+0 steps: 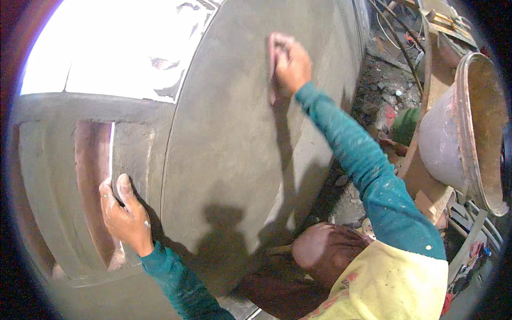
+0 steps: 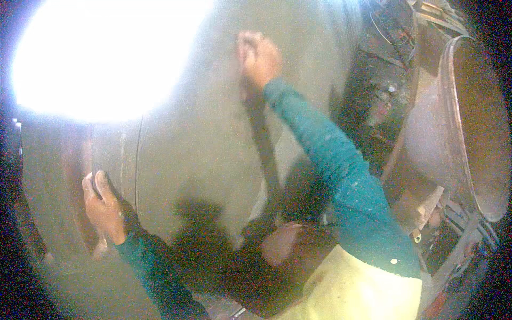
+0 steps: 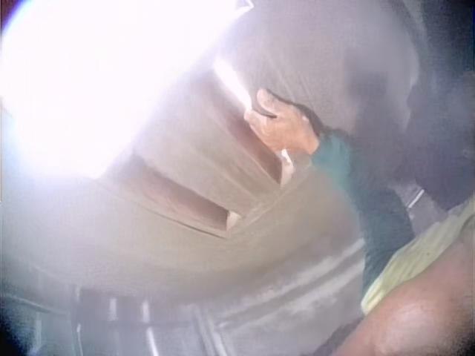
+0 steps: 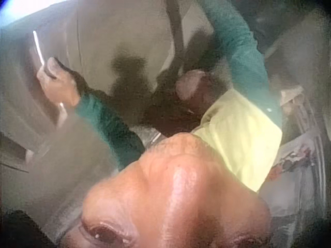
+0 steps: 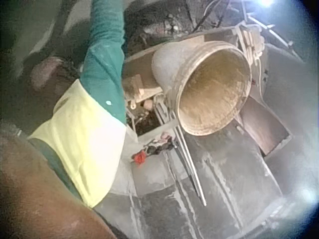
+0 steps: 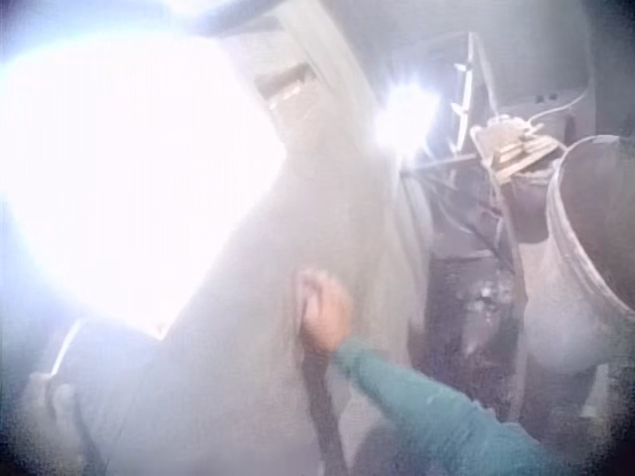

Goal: The person applies plaster to a wall using a trowel, smoothing the surface with consistent strokes. They then use a brush to clean the trowel and a sanding block to finish the wall surface.

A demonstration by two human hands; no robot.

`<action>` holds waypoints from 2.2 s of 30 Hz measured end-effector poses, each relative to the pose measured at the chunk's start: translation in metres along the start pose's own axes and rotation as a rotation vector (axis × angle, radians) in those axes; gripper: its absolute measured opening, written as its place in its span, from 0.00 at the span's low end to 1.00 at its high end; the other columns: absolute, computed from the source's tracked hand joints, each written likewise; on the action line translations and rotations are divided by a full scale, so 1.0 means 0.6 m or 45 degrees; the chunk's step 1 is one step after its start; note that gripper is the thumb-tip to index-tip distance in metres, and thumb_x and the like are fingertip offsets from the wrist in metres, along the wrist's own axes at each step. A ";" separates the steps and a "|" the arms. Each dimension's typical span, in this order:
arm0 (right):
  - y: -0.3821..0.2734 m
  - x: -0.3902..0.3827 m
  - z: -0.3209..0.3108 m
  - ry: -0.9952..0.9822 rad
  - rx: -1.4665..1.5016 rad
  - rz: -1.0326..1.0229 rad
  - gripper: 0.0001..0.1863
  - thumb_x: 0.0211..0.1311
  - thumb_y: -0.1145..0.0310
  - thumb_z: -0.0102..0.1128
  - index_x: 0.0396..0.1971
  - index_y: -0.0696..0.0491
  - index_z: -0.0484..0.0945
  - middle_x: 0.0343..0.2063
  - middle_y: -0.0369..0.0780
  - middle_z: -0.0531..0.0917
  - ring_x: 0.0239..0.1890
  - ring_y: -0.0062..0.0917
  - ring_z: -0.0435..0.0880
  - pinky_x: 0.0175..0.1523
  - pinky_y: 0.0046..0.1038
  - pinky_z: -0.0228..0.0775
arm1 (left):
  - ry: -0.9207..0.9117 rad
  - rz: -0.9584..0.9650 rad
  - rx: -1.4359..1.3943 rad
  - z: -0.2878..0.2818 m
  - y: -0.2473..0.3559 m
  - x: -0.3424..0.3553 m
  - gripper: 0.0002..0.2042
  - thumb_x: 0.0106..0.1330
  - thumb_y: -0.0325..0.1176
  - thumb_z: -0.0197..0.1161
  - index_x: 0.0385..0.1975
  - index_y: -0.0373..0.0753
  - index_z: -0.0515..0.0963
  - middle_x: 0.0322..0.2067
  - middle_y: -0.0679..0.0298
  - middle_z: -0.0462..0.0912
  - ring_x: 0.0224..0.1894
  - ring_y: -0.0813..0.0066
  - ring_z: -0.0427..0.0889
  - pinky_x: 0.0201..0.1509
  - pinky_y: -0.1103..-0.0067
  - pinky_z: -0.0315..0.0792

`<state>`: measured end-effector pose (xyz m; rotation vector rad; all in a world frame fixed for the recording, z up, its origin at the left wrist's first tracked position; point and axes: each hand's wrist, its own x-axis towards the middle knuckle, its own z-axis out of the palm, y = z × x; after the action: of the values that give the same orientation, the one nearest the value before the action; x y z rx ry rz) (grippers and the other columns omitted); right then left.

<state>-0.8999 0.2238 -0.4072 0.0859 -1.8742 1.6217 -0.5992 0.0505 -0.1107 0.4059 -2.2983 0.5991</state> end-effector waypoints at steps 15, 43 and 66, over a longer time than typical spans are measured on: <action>0.186 0.096 -0.013 -0.069 0.023 0.344 0.20 0.68 0.62 0.56 0.59 0.46 0.79 0.59 0.46 0.81 0.64 0.44 0.76 0.69 0.42 0.67 | 0.082 0.004 0.016 0.019 0.001 -0.002 0.22 0.76 0.50 0.57 0.50 0.33 0.79 0.44 0.45 0.84 0.48 0.42 0.82 0.50 0.61 0.74; 0.190 -0.022 0.021 -0.057 0.061 0.273 0.18 0.69 0.68 0.56 0.56 0.54 0.80 0.54 0.46 0.85 0.57 0.38 0.84 0.64 0.38 0.73 | -0.045 -0.073 0.014 0.003 -0.046 -0.008 0.24 0.79 0.47 0.53 0.52 0.25 0.77 0.45 0.40 0.82 0.47 0.42 0.80 0.53 0.62 0.72; 0.113 -0.022 -0.004 -0.170 0.061 0.262 0.20 0.70 0.64 0.56 0.58 0.54 0.79 0.60 0.48 0.81 0.65 0.42 0.78 0.71 0.40 0.66 | -0.050 -0.085 -0.010 0.012 -0.062 -0.016 0.23 0.78 0.44 0.55 0.54 0.25 0.77 0.49 0.41 0.83 0.52 0.43 0.81 0.59 0.65 0.72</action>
<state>-0.9184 0.2372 -0.4722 0.0230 -2.0002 1.8395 -0.5797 0.0163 -0.1109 0.4933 -2.3139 0.5536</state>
